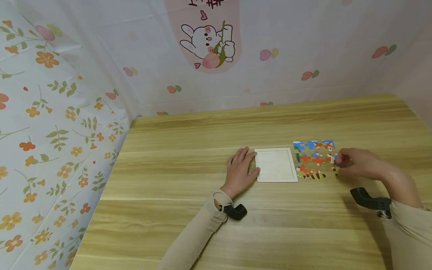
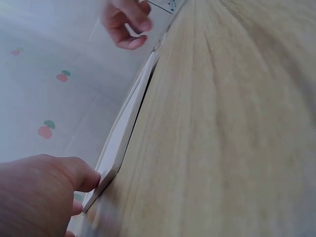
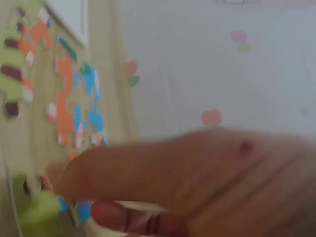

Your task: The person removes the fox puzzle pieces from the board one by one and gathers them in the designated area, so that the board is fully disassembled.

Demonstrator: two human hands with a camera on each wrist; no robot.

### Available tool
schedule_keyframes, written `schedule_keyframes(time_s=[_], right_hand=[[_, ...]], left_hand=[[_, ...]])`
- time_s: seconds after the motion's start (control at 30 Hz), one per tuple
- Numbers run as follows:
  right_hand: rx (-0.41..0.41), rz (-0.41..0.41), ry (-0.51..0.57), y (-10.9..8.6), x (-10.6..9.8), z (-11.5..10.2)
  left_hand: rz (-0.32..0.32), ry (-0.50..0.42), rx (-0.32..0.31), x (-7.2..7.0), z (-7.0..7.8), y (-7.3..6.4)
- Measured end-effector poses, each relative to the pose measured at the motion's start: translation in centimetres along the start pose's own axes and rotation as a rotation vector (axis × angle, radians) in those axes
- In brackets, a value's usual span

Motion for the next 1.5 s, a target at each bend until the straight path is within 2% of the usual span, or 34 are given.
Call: schedule_keyframes(time_s=[0.1,0.27,0.47,0.77,1.07,1.5], right_hand=[[-0.043,0.034,0.004,0.3,0.1,-1.8],[-0.129,0.038,0.048,1.2,1.3,-5.1],[-0.153,0.01,0.023,2.0,2.8,-6.6],[-0.112,0.058,0.007,2.4,3.5,-6.6],[-0.059,0.059,0.008,2.5,3.5,-5.3],[-0.085,0.052,0.021,1.8,2.5,-5.1]], left_hand=[[-0.005,0.002,-0.005,0.0,0.0,-0.1],[-0.008,-0.006,-0.014,0.1,-0.1,-0.1],[-0.003,-0.02,-0.012,0.1,0.0,-0.1],[-0.004,-0.024,-0.01,0.0,0.0,0.0],[-0.005,-0.023,-0.006,0.1,0.1,0.1],[-0.005,-0.027,-0.009,0.2,0.1,0.1]])
Point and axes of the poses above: each hand's wrist, its own y-axis towards the middle knuckle, its own x-axis out of the palm, z = x × y, the point moved 5 cm from there along y, towards the middle knuckle, and after that the axes turned 1 degree about x, right-handed, at the moved point
